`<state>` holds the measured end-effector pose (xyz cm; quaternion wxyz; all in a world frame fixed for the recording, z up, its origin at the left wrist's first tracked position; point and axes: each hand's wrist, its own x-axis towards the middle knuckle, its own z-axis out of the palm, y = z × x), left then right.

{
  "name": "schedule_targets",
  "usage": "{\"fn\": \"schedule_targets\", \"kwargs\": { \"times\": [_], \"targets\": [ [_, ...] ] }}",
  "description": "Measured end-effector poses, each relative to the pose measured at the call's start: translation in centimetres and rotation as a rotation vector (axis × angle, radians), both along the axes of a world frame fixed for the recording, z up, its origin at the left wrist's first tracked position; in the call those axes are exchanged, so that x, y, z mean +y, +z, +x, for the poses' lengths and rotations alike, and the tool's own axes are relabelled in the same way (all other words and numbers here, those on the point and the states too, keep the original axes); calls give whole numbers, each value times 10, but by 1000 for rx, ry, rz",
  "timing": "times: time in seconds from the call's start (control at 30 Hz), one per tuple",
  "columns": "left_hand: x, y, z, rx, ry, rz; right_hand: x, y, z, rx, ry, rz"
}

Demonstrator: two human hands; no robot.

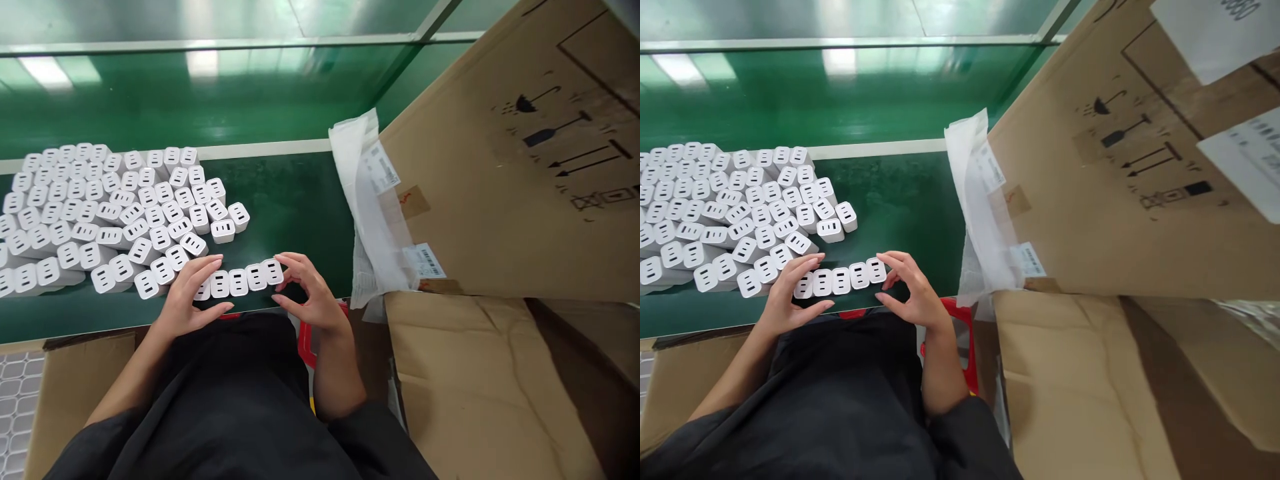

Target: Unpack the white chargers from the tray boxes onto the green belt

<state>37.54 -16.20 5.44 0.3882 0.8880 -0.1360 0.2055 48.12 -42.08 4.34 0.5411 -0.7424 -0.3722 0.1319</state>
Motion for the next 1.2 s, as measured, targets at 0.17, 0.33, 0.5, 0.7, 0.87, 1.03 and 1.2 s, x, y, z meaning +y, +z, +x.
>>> {"fn": "schedule_targets", "kwargs": {
  "times": [0.17, 0.33, 0.5, 0.7, 0.87, 1.03, 1.2],
  "targets": [
    [0, -1, 1, 22, -6, 19, 7, 0, 7, -20, 66, -27],
    [-1, -1, 2, 46, 12, 38, 10, -3, 5, -52, 25, -32],
    [-3, 1, 4, 36, -7, 5, 10, -4, 6, -93, 37, 0],
    [-2, 1, 4, 42, -14, -7, 9, -7, 6, -157, 33, 21],
    [-2, 0, 3, 37, -14, -23, 8, -8, 4, -236, -80, 49],
    [-2, 1, 3, 20, -28, -40, 13, -4, 6, -321, 13, -30],
    [-2, 0, 3, 1, -35, -48, 16, -2, 4, -365, 16, -125]
  ]
}}
